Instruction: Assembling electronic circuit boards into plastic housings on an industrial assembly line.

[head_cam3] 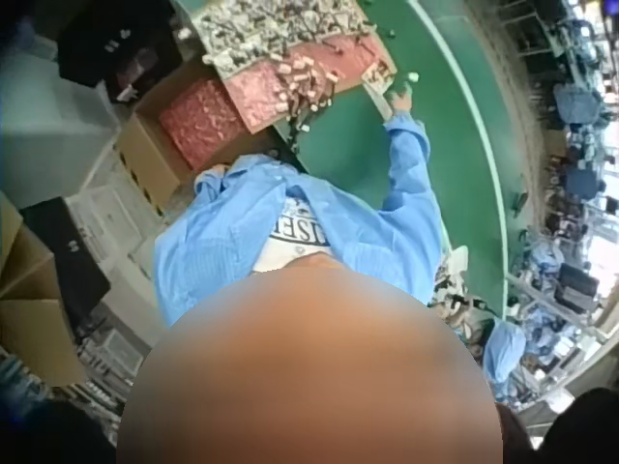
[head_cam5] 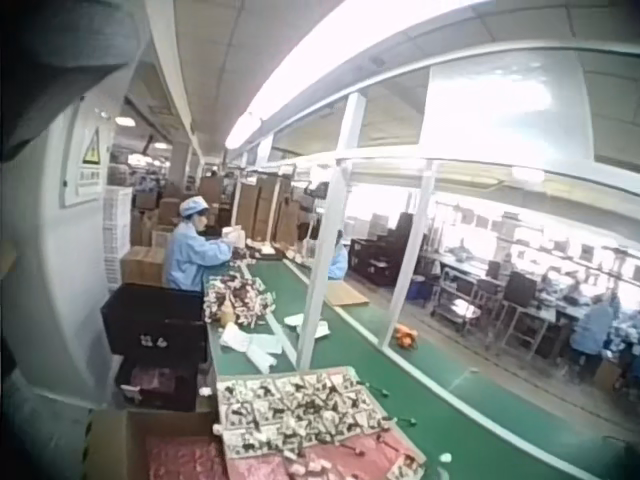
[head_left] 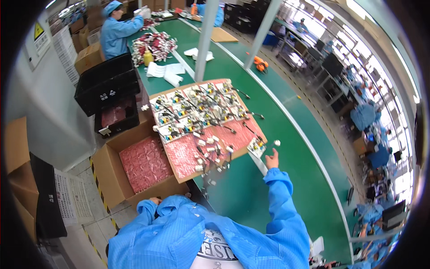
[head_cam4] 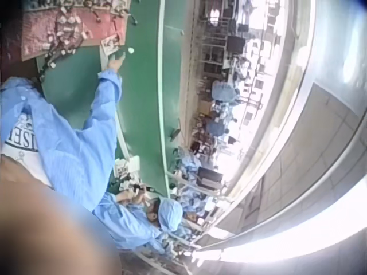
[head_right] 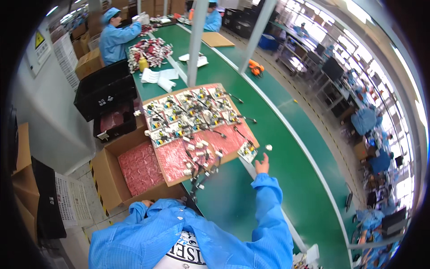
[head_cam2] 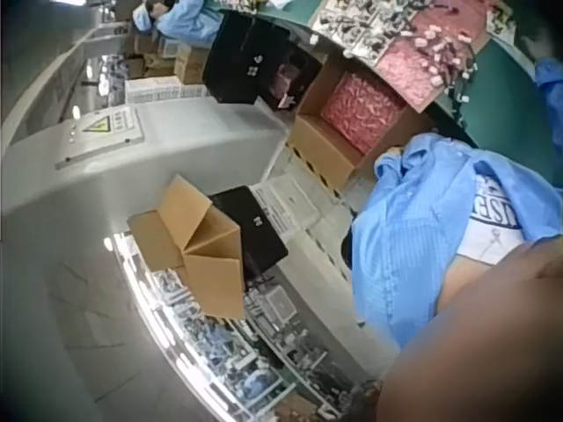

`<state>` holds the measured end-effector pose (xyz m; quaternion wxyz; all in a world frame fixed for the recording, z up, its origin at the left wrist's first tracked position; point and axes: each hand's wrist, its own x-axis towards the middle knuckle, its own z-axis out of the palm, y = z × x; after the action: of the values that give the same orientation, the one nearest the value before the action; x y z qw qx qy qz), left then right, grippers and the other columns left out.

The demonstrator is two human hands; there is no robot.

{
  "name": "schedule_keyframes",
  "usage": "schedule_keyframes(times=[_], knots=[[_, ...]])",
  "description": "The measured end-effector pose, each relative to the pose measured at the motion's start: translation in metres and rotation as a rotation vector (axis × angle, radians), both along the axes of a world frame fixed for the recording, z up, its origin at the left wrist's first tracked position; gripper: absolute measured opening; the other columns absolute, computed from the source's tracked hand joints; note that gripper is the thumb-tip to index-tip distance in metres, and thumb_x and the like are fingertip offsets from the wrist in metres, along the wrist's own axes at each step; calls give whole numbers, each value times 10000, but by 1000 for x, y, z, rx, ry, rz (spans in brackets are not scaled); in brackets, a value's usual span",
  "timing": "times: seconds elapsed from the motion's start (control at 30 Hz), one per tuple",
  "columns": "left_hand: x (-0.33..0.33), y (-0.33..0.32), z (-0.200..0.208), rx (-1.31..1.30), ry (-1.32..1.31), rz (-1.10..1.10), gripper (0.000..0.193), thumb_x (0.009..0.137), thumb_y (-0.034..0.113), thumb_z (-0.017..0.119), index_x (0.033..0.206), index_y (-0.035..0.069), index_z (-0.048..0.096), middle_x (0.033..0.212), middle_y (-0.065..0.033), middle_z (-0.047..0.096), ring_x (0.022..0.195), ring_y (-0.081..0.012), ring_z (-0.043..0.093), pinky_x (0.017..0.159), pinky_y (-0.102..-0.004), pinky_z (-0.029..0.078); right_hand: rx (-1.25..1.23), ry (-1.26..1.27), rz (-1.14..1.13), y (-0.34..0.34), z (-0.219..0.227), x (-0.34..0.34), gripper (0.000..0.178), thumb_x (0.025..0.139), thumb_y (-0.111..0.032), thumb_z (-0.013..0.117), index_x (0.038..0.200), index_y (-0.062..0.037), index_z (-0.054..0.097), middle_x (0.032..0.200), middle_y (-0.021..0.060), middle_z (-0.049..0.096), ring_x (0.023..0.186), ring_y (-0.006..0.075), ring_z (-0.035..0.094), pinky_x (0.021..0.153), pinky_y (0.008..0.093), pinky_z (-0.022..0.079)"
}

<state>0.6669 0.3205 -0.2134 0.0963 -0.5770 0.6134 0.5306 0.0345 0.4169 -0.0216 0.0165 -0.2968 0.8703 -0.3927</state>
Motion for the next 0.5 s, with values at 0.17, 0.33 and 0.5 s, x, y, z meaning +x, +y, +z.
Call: schedule_keyframes(times=[0.17,0.33,0.5], knots=[[42,52,16,158,178,562,212,792,140,547,913,-13,631,813,-124,639,725,-231,606,639,-328,498,320,91,-25,-58,-6,-48,495,652,-245,661,1127,-201,531,870,214,603,821,334,592,771,401,453],[58,98,-10,310,325,1047,220,798,148,537,897,-30,619,790,-134,631,712,-242,600,613,-342,498,315,42,85,-82,-7,-38,247,710,-277,623,798,-47,639,720,159,618,746,279,613,704,364,470],[77,136,-45,207,335,951,249,783,188,557,894,-25,621,791,-135,632,712,-234,599,622,-338,493,-367,-413,130,-41,-19,-43,217,809,-171,552,659,-19,586,585,43,554,435,96,442,403,232,362]])
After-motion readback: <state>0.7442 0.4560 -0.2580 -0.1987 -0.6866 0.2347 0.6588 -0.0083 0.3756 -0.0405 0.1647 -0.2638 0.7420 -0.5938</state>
